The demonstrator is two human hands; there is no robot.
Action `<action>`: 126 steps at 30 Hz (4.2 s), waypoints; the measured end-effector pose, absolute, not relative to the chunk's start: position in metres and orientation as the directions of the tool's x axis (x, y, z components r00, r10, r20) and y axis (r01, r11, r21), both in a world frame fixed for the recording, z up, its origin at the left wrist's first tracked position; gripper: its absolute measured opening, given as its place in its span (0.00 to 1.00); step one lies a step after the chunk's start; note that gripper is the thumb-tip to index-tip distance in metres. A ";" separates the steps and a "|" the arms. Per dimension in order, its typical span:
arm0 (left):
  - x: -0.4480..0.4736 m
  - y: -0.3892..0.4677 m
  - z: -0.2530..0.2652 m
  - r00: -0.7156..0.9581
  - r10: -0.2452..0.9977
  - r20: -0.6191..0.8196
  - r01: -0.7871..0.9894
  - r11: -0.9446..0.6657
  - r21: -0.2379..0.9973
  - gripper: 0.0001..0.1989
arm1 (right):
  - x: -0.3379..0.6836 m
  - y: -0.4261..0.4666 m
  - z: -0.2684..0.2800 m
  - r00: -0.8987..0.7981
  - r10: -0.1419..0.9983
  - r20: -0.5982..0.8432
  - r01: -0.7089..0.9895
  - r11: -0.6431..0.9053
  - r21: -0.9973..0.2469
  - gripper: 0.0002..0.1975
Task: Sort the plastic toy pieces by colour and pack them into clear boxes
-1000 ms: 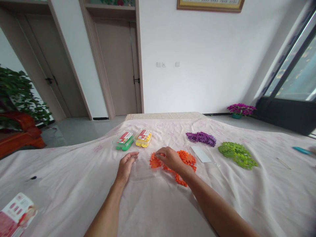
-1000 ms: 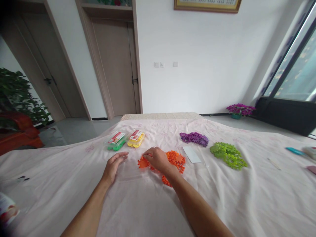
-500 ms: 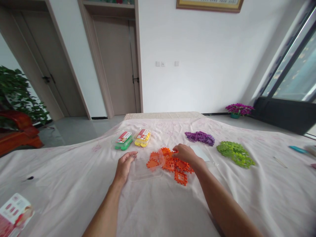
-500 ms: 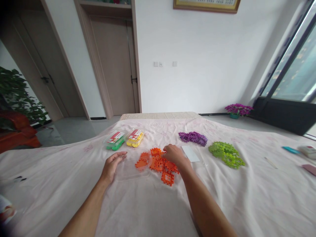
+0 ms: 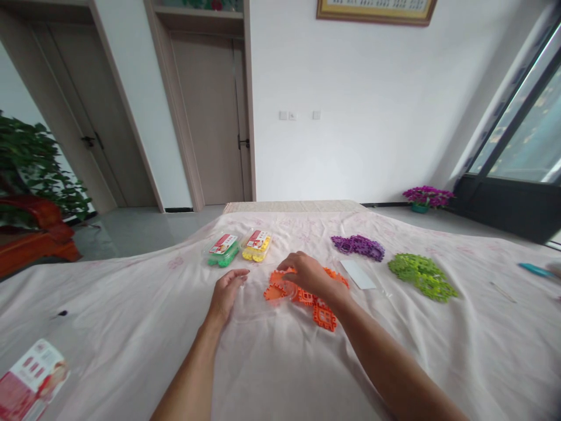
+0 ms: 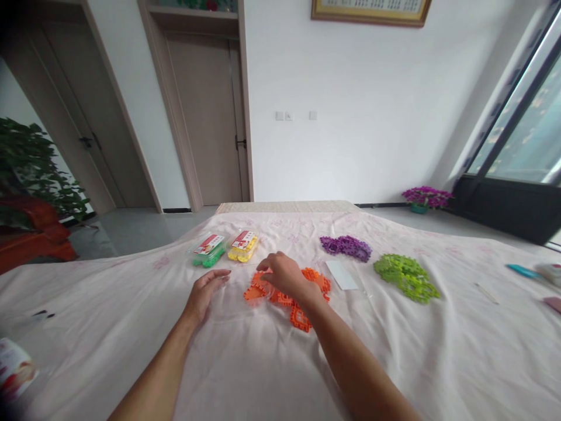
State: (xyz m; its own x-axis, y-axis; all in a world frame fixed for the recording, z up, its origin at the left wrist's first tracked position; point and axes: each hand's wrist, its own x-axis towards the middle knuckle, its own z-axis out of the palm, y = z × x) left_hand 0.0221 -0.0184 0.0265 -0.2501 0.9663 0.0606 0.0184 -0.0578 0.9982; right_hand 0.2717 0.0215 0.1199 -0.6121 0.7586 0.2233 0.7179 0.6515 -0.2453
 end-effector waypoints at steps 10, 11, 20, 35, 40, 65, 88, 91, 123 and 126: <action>0.021 -0.016 0.025 -0.249 0.964 0.094 0.032 -0.089 0.996 0.18 | 0.215 0.026 0.122 -0.820 0.547 -0.169 0.528 0.837 0.145 0.16; 0.021 -0.016 0.025 -0.253 0.962 0.098 0.031 -0.093 0.995 0.18 | 0.215 0.026 0.122 -0.810 0.563 -0.168 0.546 0.827 0.138 0.17; 0.026 -0.018 0.030 -0.287 0.951 0.117 -0.011 -0.125 0.992 0.18 | 0.204 0.017 0.123 -0.694 0.708 0.129 0.699 0.706 -0.114 0.11; 0.023 -0.017 0.027 -0.260 0.957 0.130 0.030 -0.127 0.992 0.16 | 0.193 0.008 0.114 -0.686 0.723 -0.087 0.728 0.684 -0.054 0.20; 0.024 -0.020 0.030 -0.256 0.964 0.068 -0.006 -0.072 0.997 0.19 | 0.180 0.009 0.115 -0.681 0.711 -0.176 0.732 0.665 -0.146 0.19; 0.024 -0.016 0.031 -0.287 0.956 0.064 0.012 -0.064 0.998 0.16 | 0.333 0.053 0.087 -0.270 0.963 -0.011 0.949 0.265 -0.169 0.22; 0.026 -0.017 0.029 -0.291 0.954 0.073 0.014 -0.072 0.997 0.17 | 0.227 0.029 0.131 -0.681 0.727 -0.089 0.722 0.646 -0.248 0.13; 0.026 -0.017 0.028 -0.288 0.955 0.075 0.023 -0.071 0.997 0.18 | 0.225 0.031 0.123 -0.694 0.715 -0.084 0.719 0.682 -0.131 0.16; 0.001 -0.012 0.028 -0.381 0.923 0.049 0.043 -0.036 0.998 0.18 | 0.275 0.074 0.113 -0.335 0.936 0.108 0.895 0.352 -0.273 0.14; -0.003 -0.008 0.024 -0.380 0.923 0.063 0.056 -0.045 0.997 0.17 | 0.286 0.078 0.095 -0.306 0.952 0.011 0.935 0.302 -0.185 0.16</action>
